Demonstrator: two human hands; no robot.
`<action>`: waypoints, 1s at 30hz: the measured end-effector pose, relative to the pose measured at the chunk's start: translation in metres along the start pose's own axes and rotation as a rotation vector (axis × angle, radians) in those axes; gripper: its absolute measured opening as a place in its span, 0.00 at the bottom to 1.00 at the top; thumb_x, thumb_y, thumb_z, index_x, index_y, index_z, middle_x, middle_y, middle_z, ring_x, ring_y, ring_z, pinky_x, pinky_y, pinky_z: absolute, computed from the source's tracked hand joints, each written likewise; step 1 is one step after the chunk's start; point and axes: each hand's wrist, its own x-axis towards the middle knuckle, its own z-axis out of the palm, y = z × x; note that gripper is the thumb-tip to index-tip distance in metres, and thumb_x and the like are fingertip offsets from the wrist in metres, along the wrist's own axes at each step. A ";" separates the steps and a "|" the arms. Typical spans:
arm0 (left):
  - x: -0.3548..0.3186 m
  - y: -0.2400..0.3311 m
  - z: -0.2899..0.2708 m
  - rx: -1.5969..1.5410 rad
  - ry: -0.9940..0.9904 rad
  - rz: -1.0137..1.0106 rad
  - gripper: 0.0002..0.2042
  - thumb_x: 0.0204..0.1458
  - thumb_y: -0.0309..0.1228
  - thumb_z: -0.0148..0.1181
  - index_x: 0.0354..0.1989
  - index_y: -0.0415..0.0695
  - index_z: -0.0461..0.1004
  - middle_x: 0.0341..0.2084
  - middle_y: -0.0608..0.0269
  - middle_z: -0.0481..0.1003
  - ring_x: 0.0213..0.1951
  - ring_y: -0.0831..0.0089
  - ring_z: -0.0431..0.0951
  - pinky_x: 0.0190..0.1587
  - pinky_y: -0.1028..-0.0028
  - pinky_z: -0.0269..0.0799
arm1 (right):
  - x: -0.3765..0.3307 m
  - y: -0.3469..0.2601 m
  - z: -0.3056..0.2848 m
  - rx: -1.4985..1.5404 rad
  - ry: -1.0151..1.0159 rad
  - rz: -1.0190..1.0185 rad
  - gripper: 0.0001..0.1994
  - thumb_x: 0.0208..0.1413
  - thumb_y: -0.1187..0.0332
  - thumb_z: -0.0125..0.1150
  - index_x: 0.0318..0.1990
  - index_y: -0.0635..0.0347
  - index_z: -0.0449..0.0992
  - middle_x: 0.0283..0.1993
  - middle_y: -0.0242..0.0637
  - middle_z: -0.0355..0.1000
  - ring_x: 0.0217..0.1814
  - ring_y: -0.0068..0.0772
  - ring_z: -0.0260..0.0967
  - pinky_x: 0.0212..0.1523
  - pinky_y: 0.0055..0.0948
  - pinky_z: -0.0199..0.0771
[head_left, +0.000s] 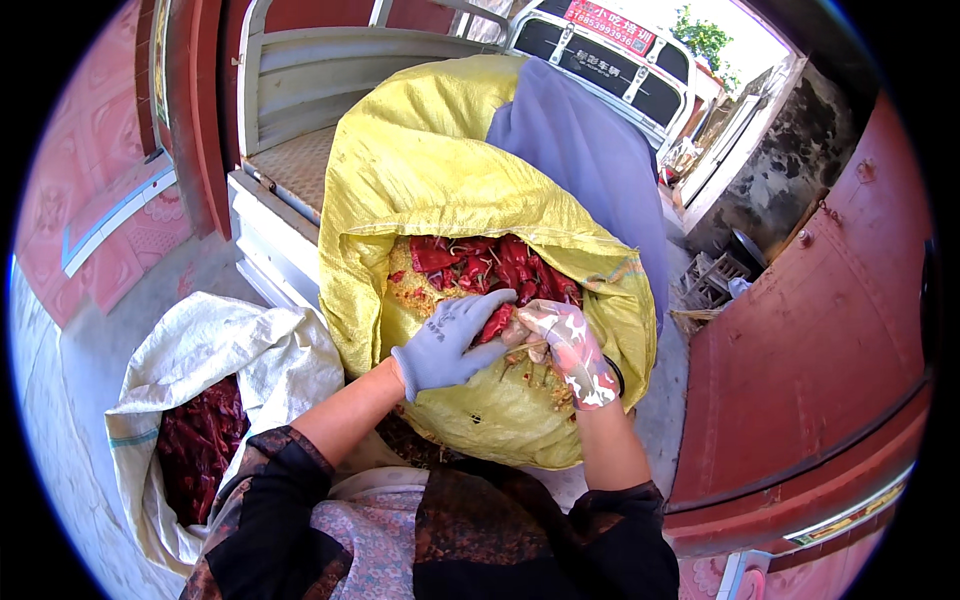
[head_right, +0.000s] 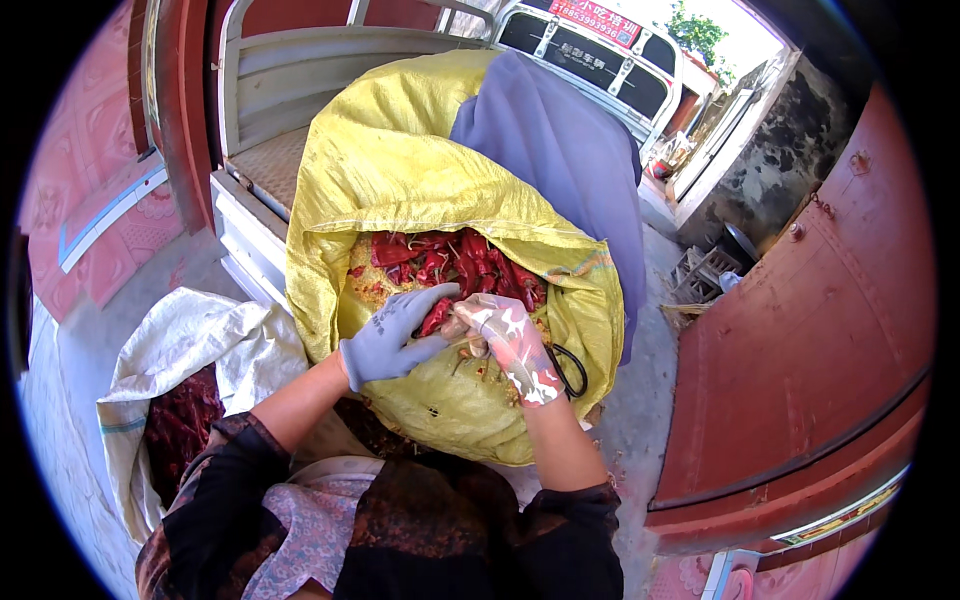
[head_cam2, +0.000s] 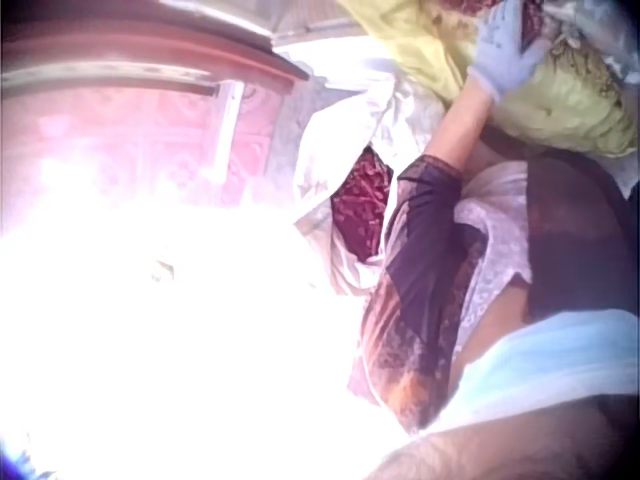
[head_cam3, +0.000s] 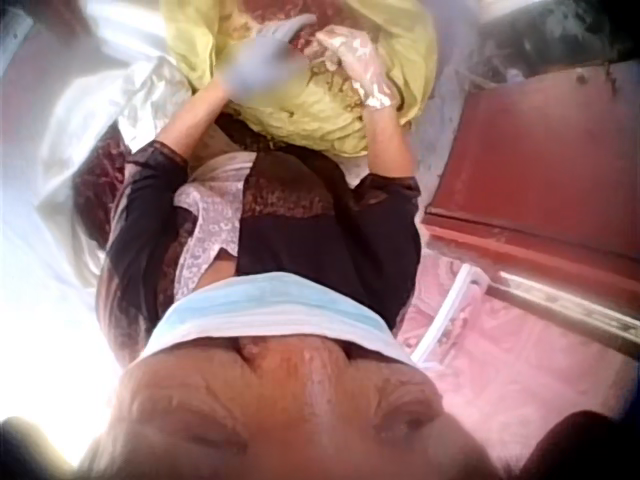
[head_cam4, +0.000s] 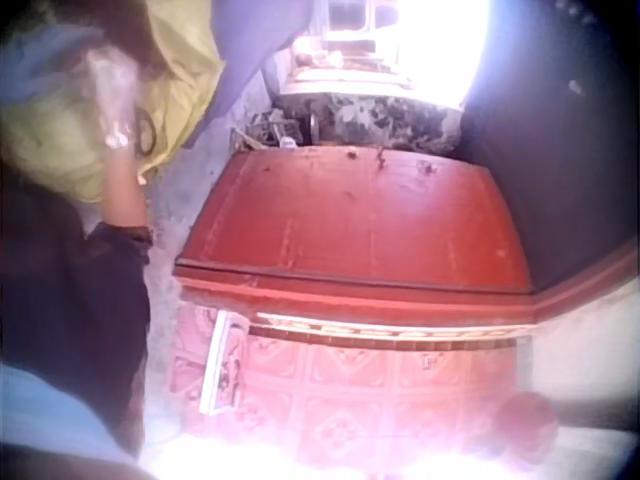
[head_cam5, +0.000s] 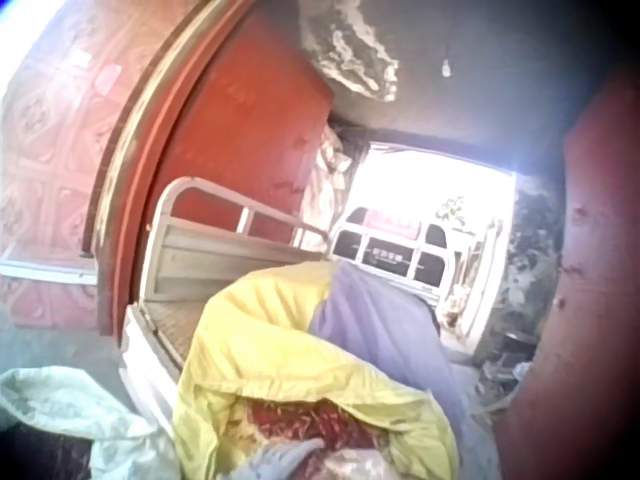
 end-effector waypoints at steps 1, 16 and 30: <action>-0.003 -0.004 0.002 -0.112 -0.031 -0.067 0.23 0.52 0.35 0.51 0.56 0.39 0.60 0.39 0.48 0.72 0.42 0.55 0.72 0.46 0.67 0.65 | -0.001 0.001 0.002 -0.002 0.017 -0.032 0.09 0.54 0.65 0.58 0.30 0.62 0.75 0.26 0.30 0.73 0.22 0.15 0.62 0.22 0.17 0.60; -0.002 0.000 0.009 -0.961 -0.247 -0.654 0.11 0.57 0.36 0.46 0.34 0.41 0.70 0.19 0.68 0.69 0.19 0.83 0.66 0.23 0.82 0.63 | 0.008 0.043 0.014 -0.282 0.211 -0.624 0.15 0.48 0.85 0.56 0.45 0.67 0.70 0.48 0.38 0.72 0.47 0.25 0.70 0.46 0.23 0.69; -0.010 0.005 -0.001 -0.414 -0.194 -0.213 0.11 0.55 0.34 0.49 0.31 0.37 0.69 0.16 0.63 0.66 0.22 0.76 0.65 0.27 0.74 0.63 | 0.001 0.044 0.032 -0.409 0.309 -0.621 0.03 0.52 0.77 0.57 0.34 0.66 0.72 0.32 0.33 0.74 0.34 0.25 0.73 0.32 0.23 0.71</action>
